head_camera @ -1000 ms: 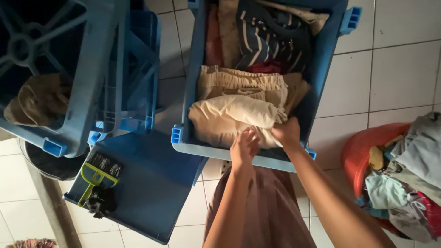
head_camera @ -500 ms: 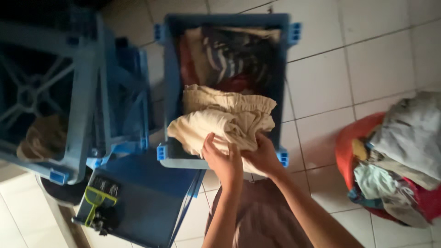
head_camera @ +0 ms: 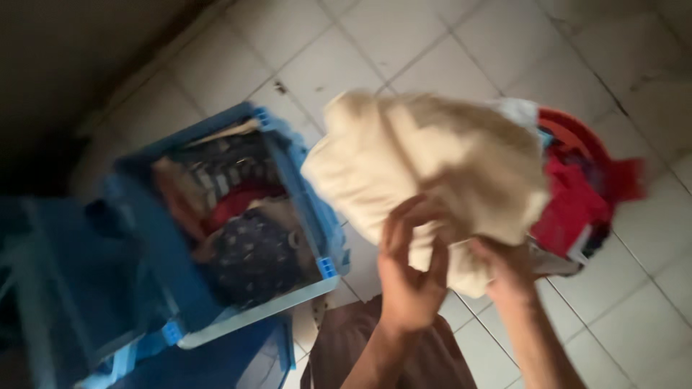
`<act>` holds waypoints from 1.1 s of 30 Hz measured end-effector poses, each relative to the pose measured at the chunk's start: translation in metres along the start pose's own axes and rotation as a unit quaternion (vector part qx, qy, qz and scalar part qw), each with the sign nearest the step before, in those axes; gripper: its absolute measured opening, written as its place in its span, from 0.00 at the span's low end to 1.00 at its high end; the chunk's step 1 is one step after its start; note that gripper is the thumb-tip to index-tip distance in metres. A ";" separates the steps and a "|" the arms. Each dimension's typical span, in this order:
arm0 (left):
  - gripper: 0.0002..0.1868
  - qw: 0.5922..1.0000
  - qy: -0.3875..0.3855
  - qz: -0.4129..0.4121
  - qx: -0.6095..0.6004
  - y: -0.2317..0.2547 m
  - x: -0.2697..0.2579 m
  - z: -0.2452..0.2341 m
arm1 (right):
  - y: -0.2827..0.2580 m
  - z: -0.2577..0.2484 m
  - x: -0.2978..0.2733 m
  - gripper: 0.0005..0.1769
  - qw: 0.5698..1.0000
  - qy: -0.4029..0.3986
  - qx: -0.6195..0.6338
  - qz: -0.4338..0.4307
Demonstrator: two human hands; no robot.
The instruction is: The person wipes a blue plastic frame with a cloth and then sorts clothing from blue crates into a red basket.
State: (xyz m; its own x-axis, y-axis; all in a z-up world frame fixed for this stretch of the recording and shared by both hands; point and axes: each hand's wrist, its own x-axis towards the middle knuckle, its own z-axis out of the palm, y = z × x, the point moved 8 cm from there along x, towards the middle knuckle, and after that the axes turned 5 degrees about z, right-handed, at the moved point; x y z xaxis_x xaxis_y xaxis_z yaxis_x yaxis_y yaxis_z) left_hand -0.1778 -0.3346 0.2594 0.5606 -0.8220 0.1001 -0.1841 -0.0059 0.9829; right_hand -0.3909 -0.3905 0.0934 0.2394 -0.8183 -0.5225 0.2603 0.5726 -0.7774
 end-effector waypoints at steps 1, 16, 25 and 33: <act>0.14 0.999 -0.027 0.001 -0.023 0.000 -0.001 0.031 | -0.014 -0.036 0.005 0.39 0.999 0.014 0.030 -0.021; 0.14 0.925 -0.235 -0.296 -0.051 -0.192 -0.125 0.299 | 0.155 -0.388 0.056 0.39 0.887 0.404 0.112 0.193; 0.12 0.888 -0.048 -0.413 -0.197 -0.246 -0.120 0.219 | 0.022 -0.234 -0.009 0.43 0.896 0.435 -0.084 -0.039; 0.17 0.848 0.245 -0.368 -0.293 -0.275 -0.104 -0.049 | 0.101 0.083 0.019 0.16 0.988 -0.108 -0.093 0.059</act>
State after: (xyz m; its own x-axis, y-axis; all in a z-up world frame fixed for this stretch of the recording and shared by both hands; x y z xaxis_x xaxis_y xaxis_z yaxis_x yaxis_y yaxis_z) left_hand -0.1460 -0.2202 -0.0135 0.6448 -0.3818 -0.6622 0.7129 -0.0121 0.7011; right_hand -0.2827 -0.3438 0.0343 0.4562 -0.7057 -0.5421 0.0476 0.6276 -0.7771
